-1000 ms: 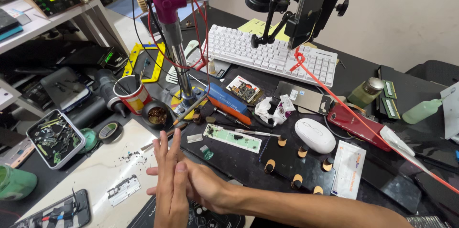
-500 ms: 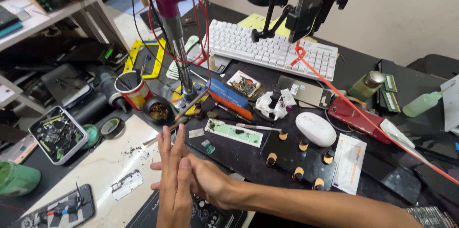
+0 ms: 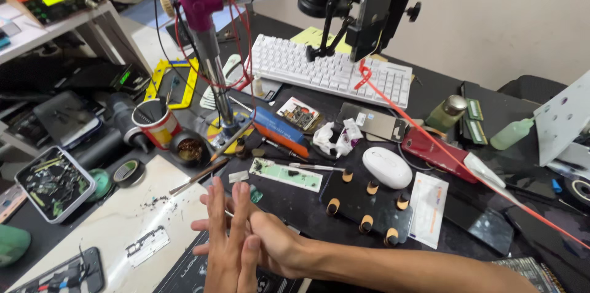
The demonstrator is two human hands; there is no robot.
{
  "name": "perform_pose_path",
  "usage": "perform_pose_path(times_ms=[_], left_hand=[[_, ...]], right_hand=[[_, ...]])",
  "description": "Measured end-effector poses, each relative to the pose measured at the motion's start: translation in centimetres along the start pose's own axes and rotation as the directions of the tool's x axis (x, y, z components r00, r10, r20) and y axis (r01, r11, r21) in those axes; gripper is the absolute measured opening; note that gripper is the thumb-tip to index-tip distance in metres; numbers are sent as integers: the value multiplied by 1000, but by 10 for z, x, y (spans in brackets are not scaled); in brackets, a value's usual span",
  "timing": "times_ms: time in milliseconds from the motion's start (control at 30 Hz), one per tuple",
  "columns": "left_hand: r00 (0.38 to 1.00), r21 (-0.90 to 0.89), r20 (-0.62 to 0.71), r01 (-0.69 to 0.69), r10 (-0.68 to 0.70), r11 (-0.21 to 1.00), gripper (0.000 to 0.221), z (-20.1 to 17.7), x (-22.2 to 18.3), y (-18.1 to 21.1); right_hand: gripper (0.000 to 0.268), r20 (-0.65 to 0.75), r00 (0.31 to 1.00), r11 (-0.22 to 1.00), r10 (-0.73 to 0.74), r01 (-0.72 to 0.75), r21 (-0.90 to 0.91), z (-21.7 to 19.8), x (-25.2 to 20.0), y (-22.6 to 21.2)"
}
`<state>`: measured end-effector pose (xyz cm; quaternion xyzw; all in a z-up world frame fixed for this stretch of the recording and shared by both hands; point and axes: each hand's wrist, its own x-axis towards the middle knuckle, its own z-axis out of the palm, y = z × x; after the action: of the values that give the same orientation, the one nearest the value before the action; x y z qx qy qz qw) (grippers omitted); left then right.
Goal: The person disassembles a mobile phone by removing the back cover, detaching internal components, and unscrewing the internal frame using a screwdriver.
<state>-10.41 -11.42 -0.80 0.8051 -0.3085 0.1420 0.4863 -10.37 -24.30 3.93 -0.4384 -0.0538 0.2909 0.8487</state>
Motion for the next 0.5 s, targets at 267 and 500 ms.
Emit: perform_pose_path(times_ms=[267, 500], left_hand=[[963, 17, 157, -225, 220, 974, 66, 21, 21, 7], [914, 14, 277, -313, 297, 950, 66, 66, 37, 33]], right_hand=[[61, -186, 973, 934, -139, 67, -350, -38, -93, -32], [38, -175, 920, 304, -352, -65, -950, -65, -232, -31]])
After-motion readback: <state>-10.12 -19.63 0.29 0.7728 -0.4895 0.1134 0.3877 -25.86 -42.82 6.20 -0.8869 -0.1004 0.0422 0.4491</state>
